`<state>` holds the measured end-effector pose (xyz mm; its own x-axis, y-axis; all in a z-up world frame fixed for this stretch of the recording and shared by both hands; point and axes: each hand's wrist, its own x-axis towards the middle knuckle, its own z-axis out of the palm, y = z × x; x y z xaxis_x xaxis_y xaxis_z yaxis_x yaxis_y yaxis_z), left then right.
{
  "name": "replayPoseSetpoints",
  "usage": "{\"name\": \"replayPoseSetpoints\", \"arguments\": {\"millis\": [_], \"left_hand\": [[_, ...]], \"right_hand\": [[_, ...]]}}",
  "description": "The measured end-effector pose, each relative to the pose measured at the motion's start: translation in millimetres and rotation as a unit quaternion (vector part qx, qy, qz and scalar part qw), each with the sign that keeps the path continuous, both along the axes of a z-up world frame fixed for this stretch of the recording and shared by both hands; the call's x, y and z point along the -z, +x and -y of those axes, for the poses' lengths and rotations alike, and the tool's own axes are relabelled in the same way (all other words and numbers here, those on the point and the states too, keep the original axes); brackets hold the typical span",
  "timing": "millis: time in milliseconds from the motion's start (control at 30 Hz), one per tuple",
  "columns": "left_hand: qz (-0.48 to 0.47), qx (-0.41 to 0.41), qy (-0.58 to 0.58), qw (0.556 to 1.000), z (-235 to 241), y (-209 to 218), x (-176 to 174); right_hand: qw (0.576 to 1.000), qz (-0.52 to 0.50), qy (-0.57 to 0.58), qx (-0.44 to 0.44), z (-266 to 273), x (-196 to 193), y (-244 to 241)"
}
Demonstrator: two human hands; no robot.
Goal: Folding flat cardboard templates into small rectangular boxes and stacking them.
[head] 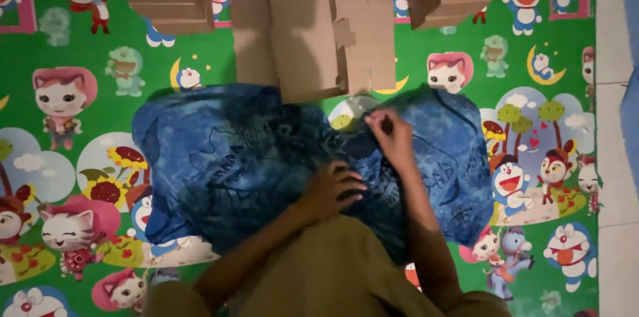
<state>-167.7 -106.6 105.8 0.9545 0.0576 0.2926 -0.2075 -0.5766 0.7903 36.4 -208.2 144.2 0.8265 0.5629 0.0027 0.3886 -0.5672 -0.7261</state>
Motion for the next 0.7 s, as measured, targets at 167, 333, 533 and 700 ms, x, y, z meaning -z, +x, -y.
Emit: {"name": "replayPoseSetpoints", "arguments": {"millis": [167,333,533,700], "left_hand": [[-0.069,-0.020,-0.150,0.986,4,24,15],[-0.060,-0.155,-0.191,0.967,-64,88,41],[-0.060,-0.238,-0.177,0.953,-116,144,60],[-0.129,-0.223,-0.173,0.951,-144,230,106]], "right_hand": [[0.998,-0.038,0.053,-0.019,-56,71,58],[0.995,-0.086,0.001,-0.060,-80,121,67],[0.996,-0.053,-0.014,-0.068,-67,134,62],[0.994,-0.100,-0.013,-0.047,-75,145,66]]}}
